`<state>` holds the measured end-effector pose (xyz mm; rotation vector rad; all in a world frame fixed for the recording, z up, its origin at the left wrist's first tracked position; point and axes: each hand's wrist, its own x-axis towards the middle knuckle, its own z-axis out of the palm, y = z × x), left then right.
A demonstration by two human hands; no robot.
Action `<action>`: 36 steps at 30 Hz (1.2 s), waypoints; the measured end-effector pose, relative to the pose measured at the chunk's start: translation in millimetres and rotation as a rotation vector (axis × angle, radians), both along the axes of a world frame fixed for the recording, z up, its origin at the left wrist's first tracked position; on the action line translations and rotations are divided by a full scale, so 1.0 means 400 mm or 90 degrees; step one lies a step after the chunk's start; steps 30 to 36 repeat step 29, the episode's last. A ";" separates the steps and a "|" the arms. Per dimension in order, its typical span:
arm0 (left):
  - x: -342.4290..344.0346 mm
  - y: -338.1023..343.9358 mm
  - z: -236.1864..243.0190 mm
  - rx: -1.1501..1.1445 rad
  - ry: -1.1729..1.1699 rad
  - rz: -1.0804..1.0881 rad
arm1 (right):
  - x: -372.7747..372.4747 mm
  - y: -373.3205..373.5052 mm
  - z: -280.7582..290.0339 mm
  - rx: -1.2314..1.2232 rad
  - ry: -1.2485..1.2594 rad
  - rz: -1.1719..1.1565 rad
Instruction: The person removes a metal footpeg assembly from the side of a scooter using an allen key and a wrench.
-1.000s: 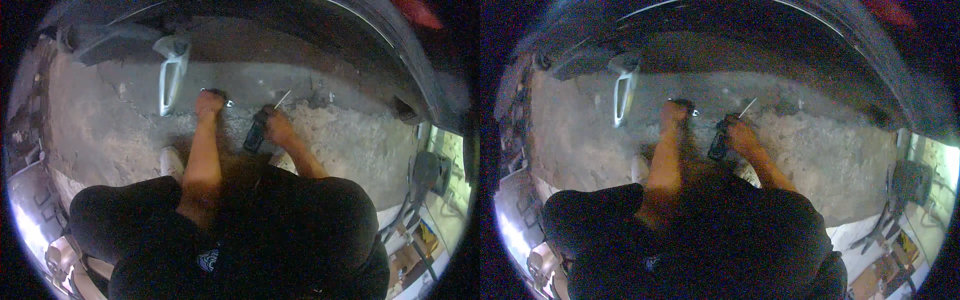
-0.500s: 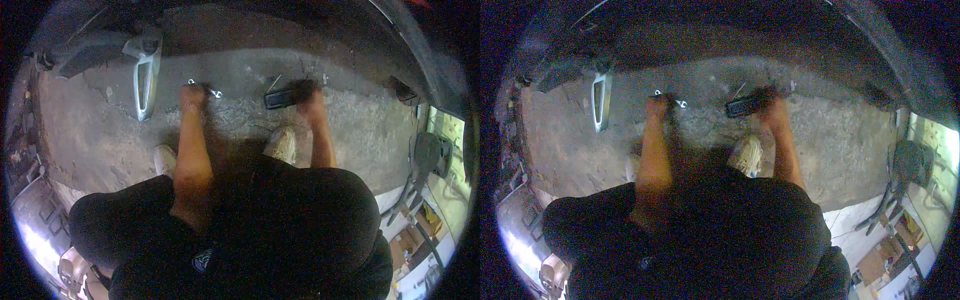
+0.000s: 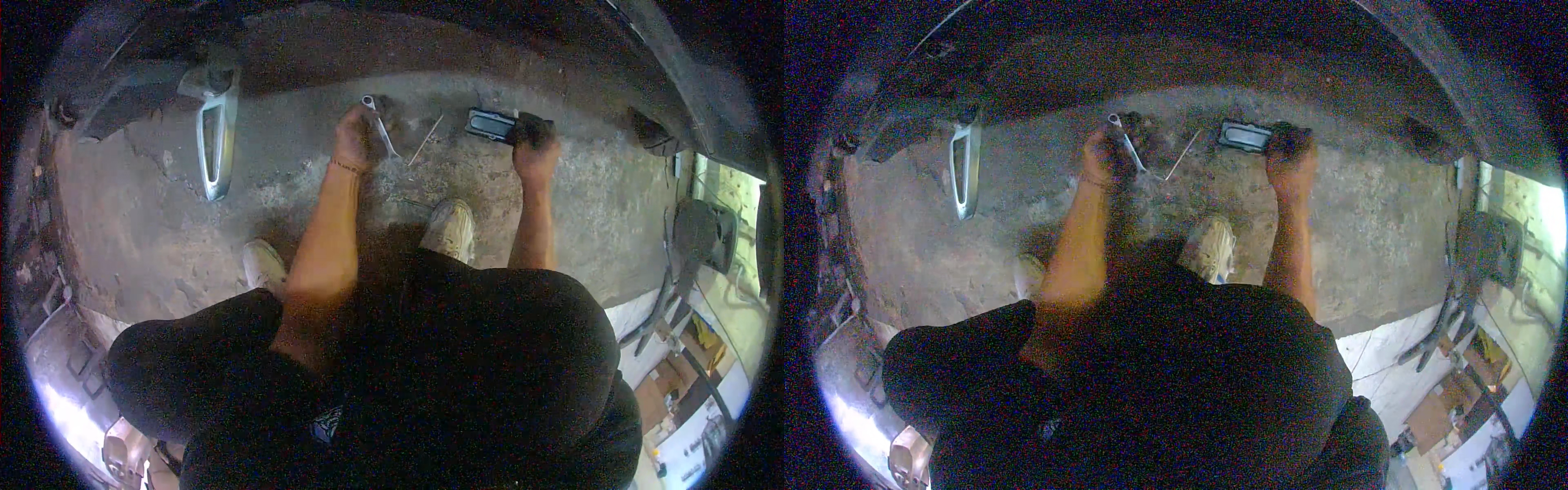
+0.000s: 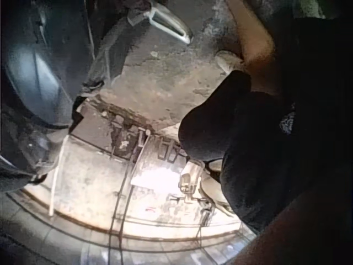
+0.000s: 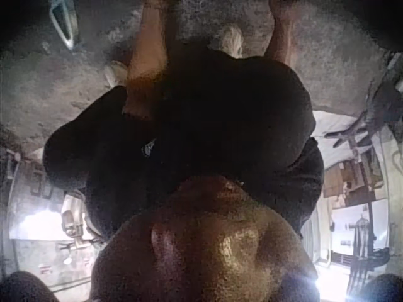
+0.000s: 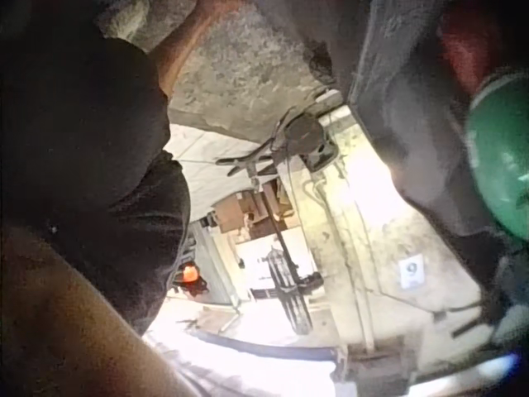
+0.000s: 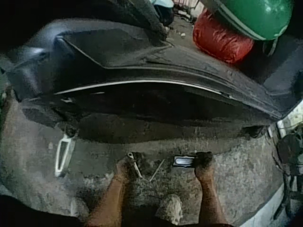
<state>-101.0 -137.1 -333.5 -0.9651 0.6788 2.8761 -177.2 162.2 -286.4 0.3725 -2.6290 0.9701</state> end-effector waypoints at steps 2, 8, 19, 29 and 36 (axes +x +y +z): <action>-0.033 0.078 0.130 -0.045 -0.033 -0.058 | 0.004 0.036 0.004 0.037 0.011 -0.020; -0.064 0.092 0.031 -0.857 0.078 -0.583 | 0.034 0.028 0.021 0.093 -0.095 -0.119; -0.068 0.221 0.011 -1.144 0.005 -0.745 | 0.093 0.142 0.047 0.071 -0.049 -0.177; -0.068 0.281 0.103 -1.012 0.349 -1.196 | 0.118 0.232 -0.017 -0.102 -0.095 -0.171; -0.068 0.281 0.103 -1.012 0.349 -1.196 | 0.118 0.232 -0.017 -0.102 -0.095 -0.171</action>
